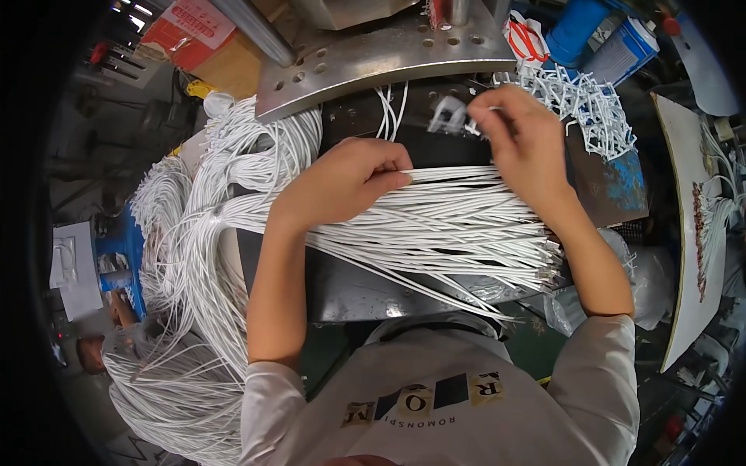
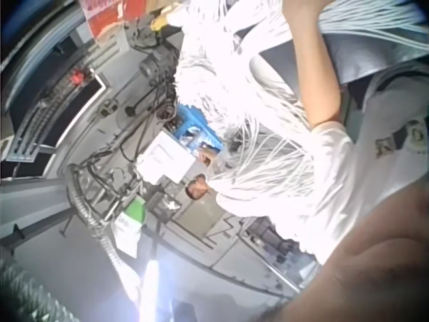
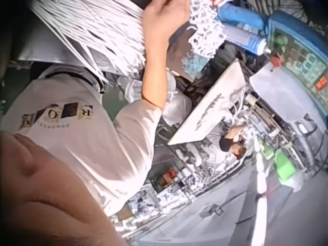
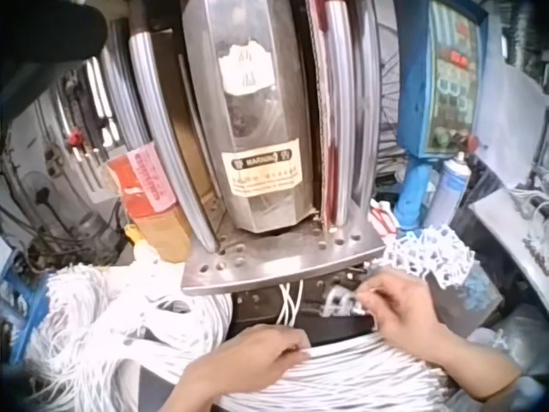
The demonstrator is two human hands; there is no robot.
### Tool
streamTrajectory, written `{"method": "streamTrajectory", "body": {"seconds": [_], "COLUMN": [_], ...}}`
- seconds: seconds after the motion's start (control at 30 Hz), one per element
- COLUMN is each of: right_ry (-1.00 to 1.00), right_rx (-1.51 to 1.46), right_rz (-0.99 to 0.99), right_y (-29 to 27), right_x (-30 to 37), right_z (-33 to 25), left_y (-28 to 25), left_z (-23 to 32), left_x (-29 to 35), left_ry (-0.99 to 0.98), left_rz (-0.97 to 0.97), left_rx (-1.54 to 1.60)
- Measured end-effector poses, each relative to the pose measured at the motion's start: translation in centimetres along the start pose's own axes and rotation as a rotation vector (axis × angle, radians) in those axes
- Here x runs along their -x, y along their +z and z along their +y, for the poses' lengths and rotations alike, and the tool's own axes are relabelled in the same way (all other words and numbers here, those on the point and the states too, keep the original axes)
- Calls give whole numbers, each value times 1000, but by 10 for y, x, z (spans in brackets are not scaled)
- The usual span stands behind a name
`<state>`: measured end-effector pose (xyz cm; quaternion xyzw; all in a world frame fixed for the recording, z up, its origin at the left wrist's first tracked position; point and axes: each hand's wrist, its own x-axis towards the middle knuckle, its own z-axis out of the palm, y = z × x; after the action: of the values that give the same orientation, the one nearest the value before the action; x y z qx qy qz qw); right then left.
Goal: The person loads the ends of cables into a metal holder, places the assembly into a press machine, presses the machine control buttons by hand to mold the connectors, and removes the finished cables.
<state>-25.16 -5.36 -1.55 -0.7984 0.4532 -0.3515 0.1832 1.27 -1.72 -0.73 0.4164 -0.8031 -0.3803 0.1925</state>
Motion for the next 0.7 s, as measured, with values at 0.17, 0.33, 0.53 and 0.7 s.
{"method": "streamTrajectory", "body": {"seconds": [0.17,0.33,0.53,0.7], "right_ry": [-58,-31,378,372], "right_rx": [117,439,-74,-432], "right_rz": [355,382,196,93], "right_y": [-39,-52,-51,-49], "right_x": [-1,-4,-3,0], "right_z": [4,17,25,43], "left_y": [-6,14,42,63], "left_z": [14,31,51,70], "left_x": [-1,-7,-19,-28], "left_ry": [-103,-127,-94,-34], "left_rz": [0,133,-138,-513], "left_rx": [108,-19,509,1141]}}
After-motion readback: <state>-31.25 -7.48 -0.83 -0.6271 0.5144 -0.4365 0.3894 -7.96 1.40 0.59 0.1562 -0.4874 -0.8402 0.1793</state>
